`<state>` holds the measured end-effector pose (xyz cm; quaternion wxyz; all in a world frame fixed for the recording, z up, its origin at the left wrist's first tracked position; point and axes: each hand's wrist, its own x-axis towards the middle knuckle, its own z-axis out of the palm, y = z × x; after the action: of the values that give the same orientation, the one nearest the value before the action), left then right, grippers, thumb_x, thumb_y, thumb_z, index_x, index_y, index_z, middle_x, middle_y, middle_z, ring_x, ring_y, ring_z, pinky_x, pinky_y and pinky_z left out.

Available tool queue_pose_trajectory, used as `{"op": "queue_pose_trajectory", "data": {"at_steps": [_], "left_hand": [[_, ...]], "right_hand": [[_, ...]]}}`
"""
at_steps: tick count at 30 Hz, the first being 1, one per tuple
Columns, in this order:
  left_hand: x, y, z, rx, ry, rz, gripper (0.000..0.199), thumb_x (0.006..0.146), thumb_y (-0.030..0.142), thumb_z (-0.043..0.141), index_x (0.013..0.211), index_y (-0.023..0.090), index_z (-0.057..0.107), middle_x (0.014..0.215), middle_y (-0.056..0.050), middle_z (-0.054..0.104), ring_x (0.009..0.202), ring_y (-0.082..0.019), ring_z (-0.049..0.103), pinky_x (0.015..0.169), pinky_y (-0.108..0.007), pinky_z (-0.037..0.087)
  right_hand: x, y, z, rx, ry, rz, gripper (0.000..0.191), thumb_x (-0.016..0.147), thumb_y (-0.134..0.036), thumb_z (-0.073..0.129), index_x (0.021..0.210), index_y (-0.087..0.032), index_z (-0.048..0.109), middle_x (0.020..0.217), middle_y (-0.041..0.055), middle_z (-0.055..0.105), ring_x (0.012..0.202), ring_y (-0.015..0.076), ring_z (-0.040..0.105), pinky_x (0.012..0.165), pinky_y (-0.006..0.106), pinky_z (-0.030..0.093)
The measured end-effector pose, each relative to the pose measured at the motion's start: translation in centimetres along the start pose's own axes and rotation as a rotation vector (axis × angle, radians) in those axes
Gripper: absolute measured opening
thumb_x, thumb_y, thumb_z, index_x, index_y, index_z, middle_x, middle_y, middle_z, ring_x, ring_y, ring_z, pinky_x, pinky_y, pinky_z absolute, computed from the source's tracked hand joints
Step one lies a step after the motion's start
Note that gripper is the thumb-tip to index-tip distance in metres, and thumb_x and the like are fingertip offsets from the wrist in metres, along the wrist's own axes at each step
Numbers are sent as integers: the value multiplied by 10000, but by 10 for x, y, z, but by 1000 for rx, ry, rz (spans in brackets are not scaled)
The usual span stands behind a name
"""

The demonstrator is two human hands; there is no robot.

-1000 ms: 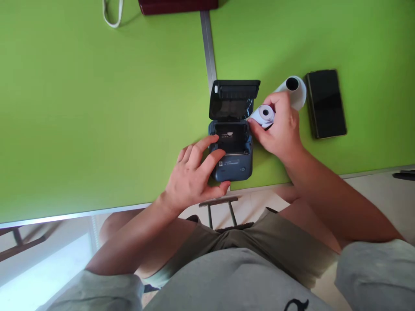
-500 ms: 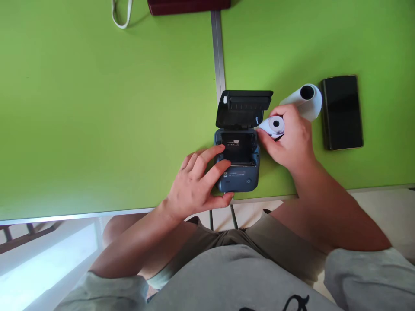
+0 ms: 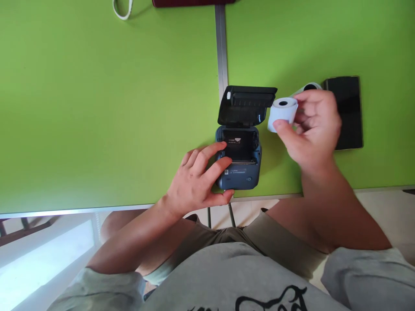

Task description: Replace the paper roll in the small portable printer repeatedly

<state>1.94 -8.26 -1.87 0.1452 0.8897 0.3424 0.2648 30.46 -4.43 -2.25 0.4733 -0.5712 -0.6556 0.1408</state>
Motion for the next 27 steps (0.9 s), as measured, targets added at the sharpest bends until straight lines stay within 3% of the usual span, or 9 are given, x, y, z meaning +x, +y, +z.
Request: {"op": "queue_pose_trajectory", "data": {"at_steps": [3, 5, 8, 10, 14, 22, 27], "left_hand": [[0, 0, 0, -4, -7, 6, 546, 922, 570, 610, 1340, 232, 515, 1463, -182, 593, 1191, -318, 650, 948, -453, 525], [0, 0, -1, -8, -17, 9, 550, 931, 576, 605, 1345, 228, 514, 1472, -188, 587, 1208, -323, 645, 959, -458, 525], [0, -1, 0, -5, -18, 13, 562, 938, 588, 598, 1357, 226, 510, 1468, -187, 588, 1231, -322, 638, 978, -460, 523], [0, -1, 0, 4, -7, 19, 572, 939, 598, 597, 1357, 216, 512, 1461, -190, 589, 1237, -324, 635, 983, -459, 526], [1, -1, 0, 3, -1, 28, 568, 938, 591, 611, 1344, 206, 513, 1462, -201, 591, 1214, -322, 646, 960, -457, 539], [-2, 0, 2, 33, 2, 3, 579, 935, 595, 587, 1355, 204, 514, 1478, -242, 498, 1225, -355, 638, 907, -502, 590], [-3, -1, 4, 35, 13, 11, 601, 921, 613, 596, 1359, 211, 508, 1468, -251, 484, 1239, -363, 628, 904, -515, 600]], "right_hand": [[2, -16, -11, 5, 96, -104, 382, 874, -469, 739, 1192, -268, 669, 978, 88, 795, 727, 218, 745, 537, 332, 542], [1, -34, -15, -7, 75, -194, 400, 884, -475, 720, 1220, -259, 694, 971, 87, 800, 729, 221, 748, 553, 344, 557], [-3, -63, -11, -46, -192, -328, 348, 880, -292, 736, 1221, -315, 669, 1081, 38, 820, 877, 220, 791, 677, 361, 638], [-5, -74, -4, -66, -290, -323, 296, 909, -167, 680, 1153, -329, 645, 1139, 22, 820, 990, 221, 800, 778, 392, 663], [-6, -71, 8, -153, -326, -190, 186, 941, -175, 628, 1036, -329, 588, 1150, -2, 816, 1066, 234, 795, 875, 454, 657], [-6, -60, 19, -108, -235, -265, 208, 858, -105, 696, 944, -267, 598, 1088, -14, 831, 956, 207, 802, 831, 363, 628], [-3, -55, 19, -101, -289, -262, 205, 833, -114, 732, 945, -262, 646, 1081, -24, 835, 905, 209, 801, 792, 361, 619]]}}
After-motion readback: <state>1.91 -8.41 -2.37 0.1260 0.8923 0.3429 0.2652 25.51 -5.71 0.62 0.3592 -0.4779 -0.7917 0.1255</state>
